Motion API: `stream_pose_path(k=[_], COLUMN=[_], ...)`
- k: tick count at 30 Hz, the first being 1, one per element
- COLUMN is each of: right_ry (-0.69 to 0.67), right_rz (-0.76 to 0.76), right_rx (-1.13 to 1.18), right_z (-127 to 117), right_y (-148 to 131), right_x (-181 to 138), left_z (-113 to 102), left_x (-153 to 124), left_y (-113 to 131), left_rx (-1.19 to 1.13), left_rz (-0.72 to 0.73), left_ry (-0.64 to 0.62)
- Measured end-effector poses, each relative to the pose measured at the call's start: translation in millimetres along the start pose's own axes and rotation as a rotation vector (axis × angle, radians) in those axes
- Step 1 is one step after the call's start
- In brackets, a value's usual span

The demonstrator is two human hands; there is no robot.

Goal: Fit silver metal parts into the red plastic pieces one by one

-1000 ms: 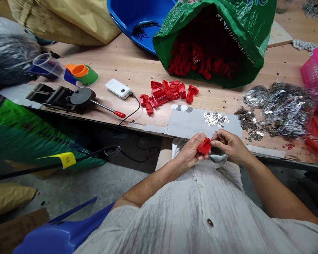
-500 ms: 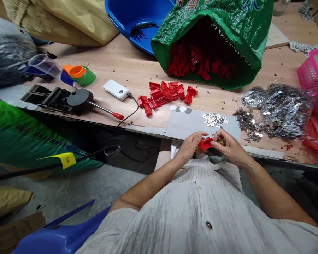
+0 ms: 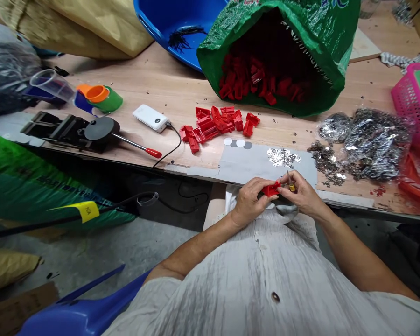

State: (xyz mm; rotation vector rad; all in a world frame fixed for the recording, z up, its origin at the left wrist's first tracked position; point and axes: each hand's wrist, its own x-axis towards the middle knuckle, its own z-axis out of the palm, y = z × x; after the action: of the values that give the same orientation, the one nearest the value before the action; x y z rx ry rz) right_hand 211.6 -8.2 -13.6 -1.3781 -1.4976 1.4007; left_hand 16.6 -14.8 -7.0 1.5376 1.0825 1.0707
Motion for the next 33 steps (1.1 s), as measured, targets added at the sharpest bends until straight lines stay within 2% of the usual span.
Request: stream_pose_path(k=[14, 21, 24, 26, 27, 28, 31, 33], right_ry=[-0.109, -0.183, -0.266, -0.308, -0.284, -0.220, 0.137, 0.229], right_rz=[0.176, 0.222, 0.225, 0.188, 0.148, 0.099, -0.030, -0.051], right_rx=[0.282, 0.459, 0.471, 0.352, 0.238, 0.088, -0.485, -0.732], right_z=[-2.2, 0.4, -2.5, -11.3, -17.6, -24.6, -44.3, -51.9], right_y=[-4.1, 0.4, 0.2, -2.1, -3.2, -4.0, -3.0, 0.7], right_x=[-6.3, -11.6, -11.1, -5.6, -1.0, 4.8, 25.4, 37.8], left_z=[-0.5, -3.4, -4.6, -4.4, -4.1, -3.7, -2.9, -3.0], left_x=[-3.2, -0.5, 0.6, 1.1, 1.4, 1.8, 3.0, 3.5], left_y=[-5.9, -17.0, -23.7, -26.0, -26.5, -26.5, -24.2, -21.4], left_rx=[-0.029, -0.120, -0.223, -0.353, -0.430, -0.507, -0.691, -0.772], left_rz=[-0.032, 0.123, 0.064, -0.063, -0.127, -0.179, -0.273, -0.320], left_ry=[-0.018, -0.057, -0.091, -0.096, -0.093, -0.084, -0.045, -0.035])
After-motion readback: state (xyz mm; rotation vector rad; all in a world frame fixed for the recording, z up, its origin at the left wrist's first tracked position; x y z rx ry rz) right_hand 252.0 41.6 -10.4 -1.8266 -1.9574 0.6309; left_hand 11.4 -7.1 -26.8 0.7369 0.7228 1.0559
